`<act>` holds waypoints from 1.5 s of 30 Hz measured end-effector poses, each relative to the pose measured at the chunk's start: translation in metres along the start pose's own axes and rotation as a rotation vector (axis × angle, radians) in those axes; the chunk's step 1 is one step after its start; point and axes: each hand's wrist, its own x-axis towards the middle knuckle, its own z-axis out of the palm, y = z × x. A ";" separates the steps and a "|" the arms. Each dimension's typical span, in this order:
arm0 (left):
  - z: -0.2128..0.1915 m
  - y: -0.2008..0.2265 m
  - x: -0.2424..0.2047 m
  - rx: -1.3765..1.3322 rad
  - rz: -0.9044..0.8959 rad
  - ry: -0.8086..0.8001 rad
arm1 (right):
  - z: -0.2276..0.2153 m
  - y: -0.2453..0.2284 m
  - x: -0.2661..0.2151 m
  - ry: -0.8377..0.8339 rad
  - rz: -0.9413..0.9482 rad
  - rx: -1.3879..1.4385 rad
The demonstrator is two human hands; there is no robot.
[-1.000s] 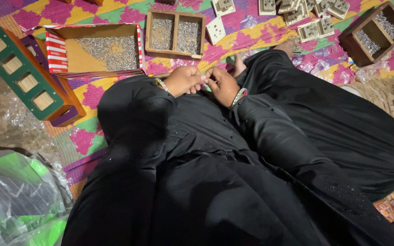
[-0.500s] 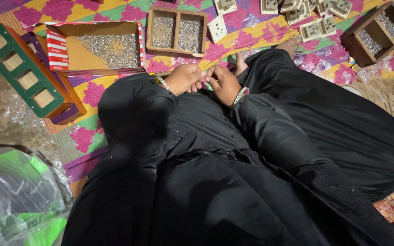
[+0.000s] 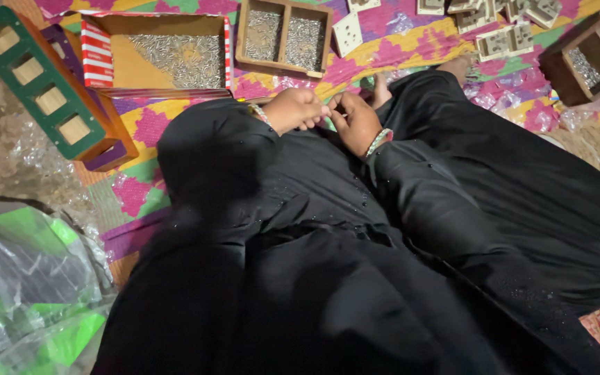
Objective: The person sits on a colorful mat and assembles electrical components by inserting white socket modules into a green plastic frame. They pick up the frame, place a socket module into one of the openings, and then use a screwdriver to secure the module with screws.
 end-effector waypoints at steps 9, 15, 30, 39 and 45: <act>0.006 0.011 -0.003 0.161 0.013 0.085 | 0.003 0.018 0.002 -0.064 0.008 0.030; 0.009 0.000 0.001 0.185 0.089 0.187 | -0.007 0.054 0.009 -0.295 0.089 -0.442; 0.006 -0.010 -0.004 0.287 0.211 0.373 | 0.033 0.131 0.009 -1.002 0.146 -1.062; 0.014 -0.007 -0.026 0.068 0.173 0.289 | 0.035 0.134 -0.026 -0.827 0.259 -1.095; 0.025 0.002 -0.028 0.051 0.198 0.268 | -0.012 0.137 0.002 -0.748 0.342 -1.137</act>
